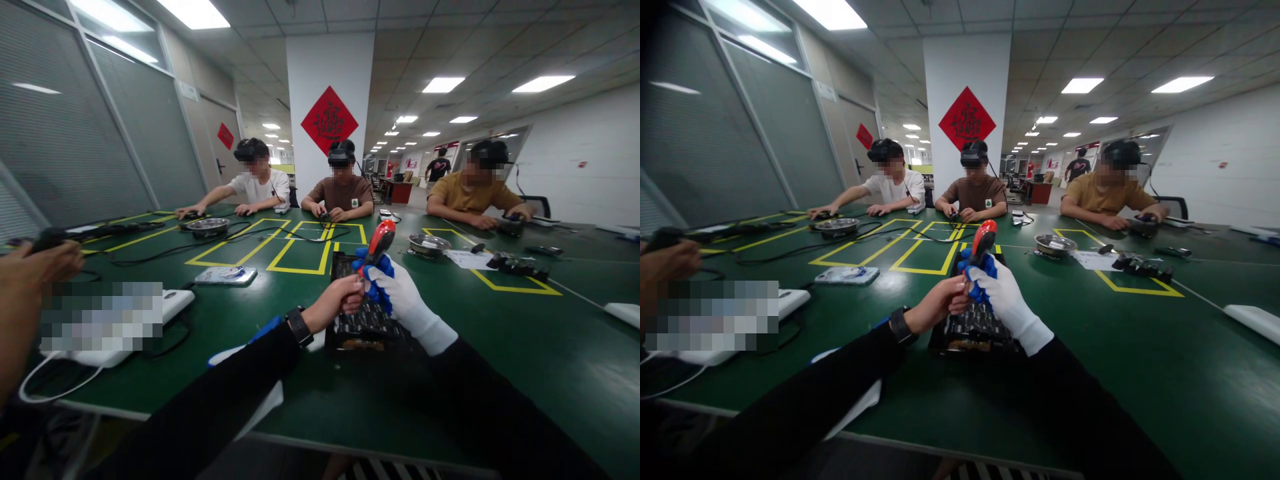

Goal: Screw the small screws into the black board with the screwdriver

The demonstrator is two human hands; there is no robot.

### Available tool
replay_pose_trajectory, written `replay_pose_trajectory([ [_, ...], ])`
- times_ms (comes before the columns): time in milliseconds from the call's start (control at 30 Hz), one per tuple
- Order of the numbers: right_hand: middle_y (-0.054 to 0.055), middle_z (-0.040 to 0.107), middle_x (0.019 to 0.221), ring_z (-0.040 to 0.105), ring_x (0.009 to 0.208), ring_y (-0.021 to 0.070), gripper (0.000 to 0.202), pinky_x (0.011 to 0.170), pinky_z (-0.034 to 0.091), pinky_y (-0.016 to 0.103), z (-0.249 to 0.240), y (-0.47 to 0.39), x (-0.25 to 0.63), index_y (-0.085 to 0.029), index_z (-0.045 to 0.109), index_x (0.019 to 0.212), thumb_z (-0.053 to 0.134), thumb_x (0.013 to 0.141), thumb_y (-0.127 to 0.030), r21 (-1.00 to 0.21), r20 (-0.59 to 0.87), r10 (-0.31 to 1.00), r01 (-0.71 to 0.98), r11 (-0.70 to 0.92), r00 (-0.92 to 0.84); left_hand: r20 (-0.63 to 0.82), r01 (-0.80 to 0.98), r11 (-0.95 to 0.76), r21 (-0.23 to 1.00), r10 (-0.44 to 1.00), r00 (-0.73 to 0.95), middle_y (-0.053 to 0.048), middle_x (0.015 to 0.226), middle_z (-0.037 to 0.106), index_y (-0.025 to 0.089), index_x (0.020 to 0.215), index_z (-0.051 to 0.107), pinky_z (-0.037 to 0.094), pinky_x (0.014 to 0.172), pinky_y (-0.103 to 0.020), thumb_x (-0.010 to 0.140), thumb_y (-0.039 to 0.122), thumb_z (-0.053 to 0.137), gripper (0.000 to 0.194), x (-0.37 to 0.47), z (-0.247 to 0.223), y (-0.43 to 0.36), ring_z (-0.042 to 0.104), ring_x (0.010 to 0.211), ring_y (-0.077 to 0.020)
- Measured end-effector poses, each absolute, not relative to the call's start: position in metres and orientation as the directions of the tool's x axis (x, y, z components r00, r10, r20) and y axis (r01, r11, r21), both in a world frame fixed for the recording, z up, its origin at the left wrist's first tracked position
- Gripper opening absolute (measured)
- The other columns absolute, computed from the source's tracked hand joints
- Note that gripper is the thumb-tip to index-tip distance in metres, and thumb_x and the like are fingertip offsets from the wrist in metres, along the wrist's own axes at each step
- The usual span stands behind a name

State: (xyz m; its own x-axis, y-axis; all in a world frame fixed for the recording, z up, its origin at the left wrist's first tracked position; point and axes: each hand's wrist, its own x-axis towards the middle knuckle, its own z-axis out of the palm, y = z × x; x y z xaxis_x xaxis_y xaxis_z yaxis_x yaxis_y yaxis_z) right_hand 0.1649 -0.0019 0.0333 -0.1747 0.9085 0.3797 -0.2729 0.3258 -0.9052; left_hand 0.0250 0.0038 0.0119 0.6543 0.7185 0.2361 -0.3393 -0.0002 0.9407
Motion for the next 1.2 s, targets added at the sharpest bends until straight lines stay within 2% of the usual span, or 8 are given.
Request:
replay_pose_trajectory([
  [167,0.000,0.063,0.073,0.057,0.060,0.0107,0.031,0.060,0.047,0.025,0.019,0.008,0.165,-0.020,0.049,0.095,0.061,0.070,-0.035,-0.878,0.383,0.913,-0.362,0.312,-0.141,0.183,-0.230,-0.011,0.973,0.645,0.742,0.007,0.052,0.027,0.016,0.063,0.032,0.023,0.044,-0.018,0.073,0.034,0.049,0.027,0.029,0.006,0.004,0.023,0.043,-0.0039],
  [267,-0.003,0.059,0.064,0.055,0.053,0.0096,0.033,0.052,0.046,0.023,0.014,0.009,0.161,-0.021,0.045,0.092,0.062,0.068,-0.037,-0.866,0.360,0.924,-0.415,0.280,-0.127,0.253,-0.067,-0.292,0.954,0.665,0.703,0.004,0.055,0.038,0.014,0.063,0.040,0.031,0.052,-0.020,0.079,0.038,0.041,0.029,0.023,0.008,0.003,0.035,0.051,-0.0067],
  [367,-0.004,0.056,0.061,0.053,0.050,0.0088,0.036,0.046,0.045,0.021,0.014,0.007,0.157,-0.021,0.046,0.096,0.059,0.070,-0.042,-0.861,0.351,0.924,-0.440,0.255,-0.152,0.384,0.176,-0.619,0.765,0.659,0.647,0.002,0.058,0.044,0.012,0.061,0.048,0.031,0.058,-0.021,0.083,0.040,0.035,0.038,0.017,0.010,0.002,0.040,0.058,-0.0079],
  [433,-0.004,0.056,0.060,0.054,0.050,0.0091,0.037,0.046,0.045,0.021,0.014,0.005,0.157,-0.020,0.046,0.098,0.057,0.071,-0.044,-0.862,0.351,0.920,-0.443,0.246,-0.172,0.427,0.285,-0.707,0.647,0.646,0.633,0.003,0.056,0.041,0.011,0.059,0.050,0.028,0.055,-0.020,0.083,0.042,0.035,0.042,0.015,0.009,0.003,0.037,0.054,-0.0065],
  [533,-0.003,0.057,0.061,0.056,0.054,0.0105,0.038,0.049,0.047,0.023,0.013,0.004,0.156,-0.021,0.046,0.099,0.057,0.071,-0.045,-0.866,0.352,0.915,-0.439,0.238,-0.199,0.411,0.355,-0.723,0.593,0.651,0.638,0.004,0.050,0.039,0.010,0.055,0.050,0.026,0.049,-0.019,0.081,0.045,0.039,0.046,0.014,0.003,0.006,0.035,0.048,-0.0048],
  [700,-0.003,0.057,0.060,0.056,0.053,0.0113,0.039,0.051,0.048,0.025,0.009,0.001,0.154,-0.021,0.045,0.100,0.061,0.069,-0.040,-0.875,0.338,0.914,-0.432,0.218,-0.224,0.304,0.339,-0.629,0.699,0.691,0.656,0.003,0.041,0.043,0.010,0.049,0.051,0.028,0.043,-0.018,0.073,0.050,0.050,0.046,0.014,-0.005,0.009,0.037,0.038,-0.0042],
  [867,-0.001,0.058,0.064,0.055,0.052,0.0100,0.035,0.048,0.047,0.022,0.013,0.000,0.157,-0.018,0.053,0.099,0.057,0.072,-0.041,-0.924,0.242,0.924,-0.360,0.126,-0.296,0.314,0.295,-0.602,0.742,0.701,0.640,0.003,0.041,0.045,0.010,0.047,0.052,0.027,0.040,-0.017,0.061,0.049,0.063,0.043,0.013,-0.006,0.009,0.038,0.038,-0.0043],
  [1200,0.001,0.062,0.071,0.059,0.059,0.0130,0.032,0.054,0.050,0.027,0.011,0.001,0.158,-0.019,0.051,0.094,0.062,0.069,-0.036,-0.907,0.218,0.911,-0.418,0.056,-0.351,0.335,0.266,-0.587,0.764,0.714,0.614,0.002,0.041,0.045,0.010,0.045,0.049,0.026,0.039,-0.018,0.060,0.046,0.065,0.042,0.014,-0.007,0.008,0.037,0.037,-0.0042],
])
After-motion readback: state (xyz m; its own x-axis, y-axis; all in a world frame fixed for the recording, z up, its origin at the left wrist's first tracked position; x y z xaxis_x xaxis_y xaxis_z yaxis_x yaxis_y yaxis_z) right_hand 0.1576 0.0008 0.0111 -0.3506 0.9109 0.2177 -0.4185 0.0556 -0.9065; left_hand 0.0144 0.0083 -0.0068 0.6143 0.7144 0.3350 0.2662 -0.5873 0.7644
